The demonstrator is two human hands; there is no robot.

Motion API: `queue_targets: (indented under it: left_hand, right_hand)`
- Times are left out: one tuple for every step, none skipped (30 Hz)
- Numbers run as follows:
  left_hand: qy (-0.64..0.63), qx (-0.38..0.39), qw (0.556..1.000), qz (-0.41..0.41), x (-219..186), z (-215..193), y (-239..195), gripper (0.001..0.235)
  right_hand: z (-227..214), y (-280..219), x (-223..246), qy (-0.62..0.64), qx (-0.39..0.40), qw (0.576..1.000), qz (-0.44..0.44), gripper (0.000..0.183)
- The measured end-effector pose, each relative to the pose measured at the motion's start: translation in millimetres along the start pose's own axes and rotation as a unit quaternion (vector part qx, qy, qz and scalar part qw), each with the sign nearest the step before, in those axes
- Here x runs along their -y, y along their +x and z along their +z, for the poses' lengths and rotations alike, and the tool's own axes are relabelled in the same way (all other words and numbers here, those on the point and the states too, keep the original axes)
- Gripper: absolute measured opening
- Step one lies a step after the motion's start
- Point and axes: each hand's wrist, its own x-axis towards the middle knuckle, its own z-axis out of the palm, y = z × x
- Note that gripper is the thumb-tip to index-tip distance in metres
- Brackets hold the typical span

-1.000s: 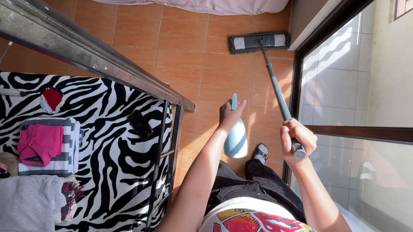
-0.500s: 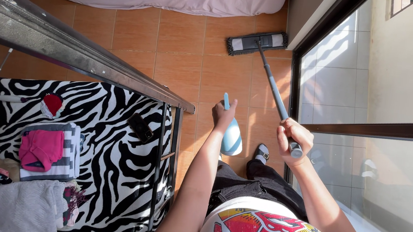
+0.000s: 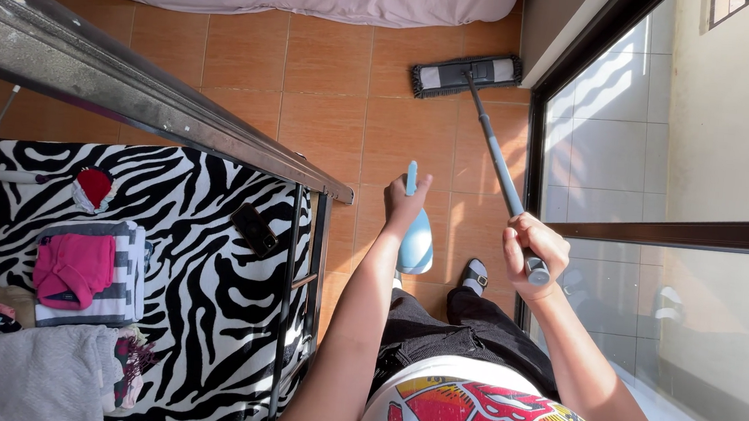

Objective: The person mops the tiled floor of a bedroom using a spray bottle and a flat mop. They move around the room, cleaning the area between a bunk bed and a single bed, and near a glass door. After mopping, they pick up a dustpan and a duster from the bed and place them in a trash bin.

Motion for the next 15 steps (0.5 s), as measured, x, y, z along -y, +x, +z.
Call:
queue_targets:
  left_hand:
    - [0.0,0.0,1.0,-0.001,-2.8,-0.9,-1.6,0.041]
    - [-0.007,-0.01,1.0,-0.023,-5.4,-2.1,-3.3,0.043]
    - [-0.014,-0.022,0.999,-0.044,-8.2,-4.6,-4.2,0.044]
    - [-0.014,-0.023,0.999,-0.045,-5.2,-4.8,-6.4,0.044]
    - [-0.018,-0.007,1.0,-0.004,-2.7,-3.8,-8.7,0.04]
    - [-0.021,0.009,0.999,0.036,-0.4,-2.5,-10.6,0.037]
    - [-0.019,0.008,0.999,0.036,-0.1,-2.6,-14.2,0.037]
    - [-0.035,0.005,0.998,0.054,0.1,-2.4,-17.2,0.037]
    - [-0.05,0.007,0.996,0.073,0.2,-0.2,-20.2,0.038]
    - [-0.049,0.011,0.996,0.074,1.8,-1.9,-23.0,0.038]
    - [-0.044,-0.003,0.993,0.113,1.5,-3.2,-23.8,0.038]
    - [-0.039,-0.017,0.987,0.153,1.4,-4.9,-24.6,0.04]
    - [-0.039,-0.016,0.987,0.152,-0.8,-6.0,-24.2,0.04]
    - [-0.045,-0.019,0.988,0.147,-2.5,-7.6,-23.9,0.04]
    - [-0.048,-0.02,0.989,0.141,-2.9,-11.2,-24.1,0.041]
  right_hand:
    - [-1.2,-1.8,-2.4,0.0,0.001,1.0,0.001,0.03]
    - [-2.2,-3.7,-4.6,-0.004,-0.016,1.0,0.012,0.029]
    - [-2.2,-4.9,-7.1,-0.006,-0.032,0.999,0.023,0.029]
    - [-1.2,-1.6,0.1,-0.005,-0.031,0.999,0.022,0.029]
    - [-1.0,1.6,7.4,-0.016,-0.045,0.998,0.038,0.03]
    - [-1.0,5.0,14.3,-0.027,-0.059,0.996,0.054,0.031]
    - [-0.9,13.0,34.1,-0.025,-0.06,0.996,0.054,0.031]
    - [-0.8,21.4,53.4,-0.008,-0.06,0.996,0.058,0.033]
    - [-1.3,29.0,73.0,0.005,-0.063,0.996,0.064,0.035]
    - [-3.6,28.9,83.3,0.002,-0.066,0.996,0.065,0.035]
    - [-6.2,30.8,92.6,0.046,-0.068,0.995,0.051,0.036]
    - [-8.3,32.7,102.2,0.089,-0.07,0.993,0.036,0.036]
    - [-6.4,26.7,89.4,0.088,-0.07,0.993,0.037,0.036]
    - [-4.1,20.3,76.8,0.104,-0.068,0.992,0.029,0.036]
    - [-0.3,12.8,65.1,0.121,-0.068,0.99,0.023,0.036]
